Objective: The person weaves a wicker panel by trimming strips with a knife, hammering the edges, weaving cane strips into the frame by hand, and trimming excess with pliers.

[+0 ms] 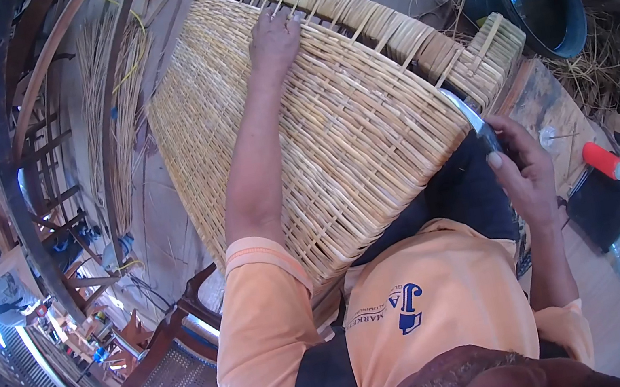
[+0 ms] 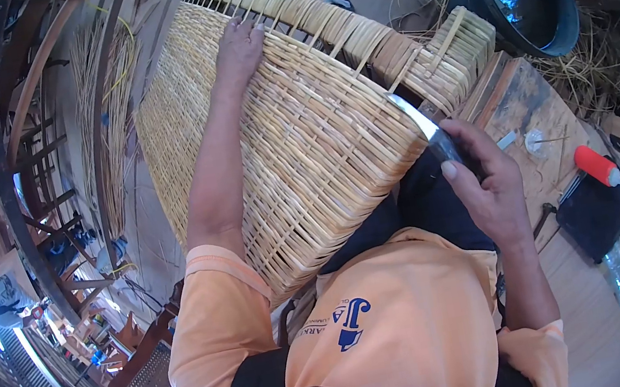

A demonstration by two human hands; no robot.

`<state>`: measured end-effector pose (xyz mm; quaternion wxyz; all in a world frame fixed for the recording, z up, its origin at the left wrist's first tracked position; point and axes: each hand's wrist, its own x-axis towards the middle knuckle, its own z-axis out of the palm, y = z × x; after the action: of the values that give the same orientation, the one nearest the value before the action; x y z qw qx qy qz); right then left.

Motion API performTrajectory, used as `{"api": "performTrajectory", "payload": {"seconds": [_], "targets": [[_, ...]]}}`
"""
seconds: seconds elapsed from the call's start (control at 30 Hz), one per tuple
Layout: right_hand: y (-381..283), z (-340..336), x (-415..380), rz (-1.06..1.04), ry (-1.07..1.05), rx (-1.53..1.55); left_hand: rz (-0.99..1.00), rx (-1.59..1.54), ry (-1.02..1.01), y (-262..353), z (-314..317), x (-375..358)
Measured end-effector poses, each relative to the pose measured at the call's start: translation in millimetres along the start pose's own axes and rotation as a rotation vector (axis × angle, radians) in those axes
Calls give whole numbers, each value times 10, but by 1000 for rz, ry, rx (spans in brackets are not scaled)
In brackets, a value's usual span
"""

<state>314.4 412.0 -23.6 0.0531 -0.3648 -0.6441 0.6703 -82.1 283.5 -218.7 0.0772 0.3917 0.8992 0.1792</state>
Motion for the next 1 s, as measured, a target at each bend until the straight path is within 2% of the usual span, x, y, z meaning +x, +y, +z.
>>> {"api": "performTrajectory", "payload": {"seconds": [0.07,0.13,0.17,0.23,0.33,0.4,0.43,0.47,0.5,0.53,0.57,0.6,0.63,0.7,0.77,0.83,0.87,0.93,0.97,1.0], "targets": [[108,-23,-33,15,1,31,-9,24,-40,-18,-44,74],[224,-28,-56,49,14,120,110,-34,-73,-97,-80,174],[256,-26,-59,46,5,123,21,-114,-191,-119,-106,214],[310,-31,-75,152,14,179,-29,-159,-180,-130,-145,246],[444,-45,-206,73,97,200,-55,-210,-155,-191,-190,185],[803,-180,-354,-94,244,24,-2,-178,-145,-224,-105,142],[978,-335,-442,-75,272,-224,26,-146,-168,-332,-38,88],[1043,-420,-546,44,334,-294,31,-34,-197,-418,14,45],[1148,-508,-653,320,405,-200,96,27,-273,-308,-91,-5],[1464,-650,-753,308,491,-329,118,72,-211,-378,-40,22],[1837,-777,-929,285,558,-466,26,15,-165,-557,87,120],[2162,-889,-1140,310,595,-485,-104,-73,-124,-212,-69,11],[2459,-987,-1330,348,614,-518,-141,-90,-117,-74,-91,-27],[2595,-1084,-1639,411,649,-584,-185,-96,-123,92,-191,-205],[2789,-1143,-1707,458,691,-621,-242,-179,-231,158,-291,-351],[2861,-1192,-1762,522,757,-620,-253,-182,-251,293,-366,-587],[2953,-1263,-1760,523,759,-612,-262,-194,-258,372,-400,-653],[3147,-1385,-1787,389,796,-1063,-222,-160,-272,332,-398,-783],[3087,-1350,-1777,387,799,-1051,-184,-136,-281,383,-430,-829],[3021,-1338,-1759,227,837,-1018,-181,-129,-275,434,-453,-900]]}}
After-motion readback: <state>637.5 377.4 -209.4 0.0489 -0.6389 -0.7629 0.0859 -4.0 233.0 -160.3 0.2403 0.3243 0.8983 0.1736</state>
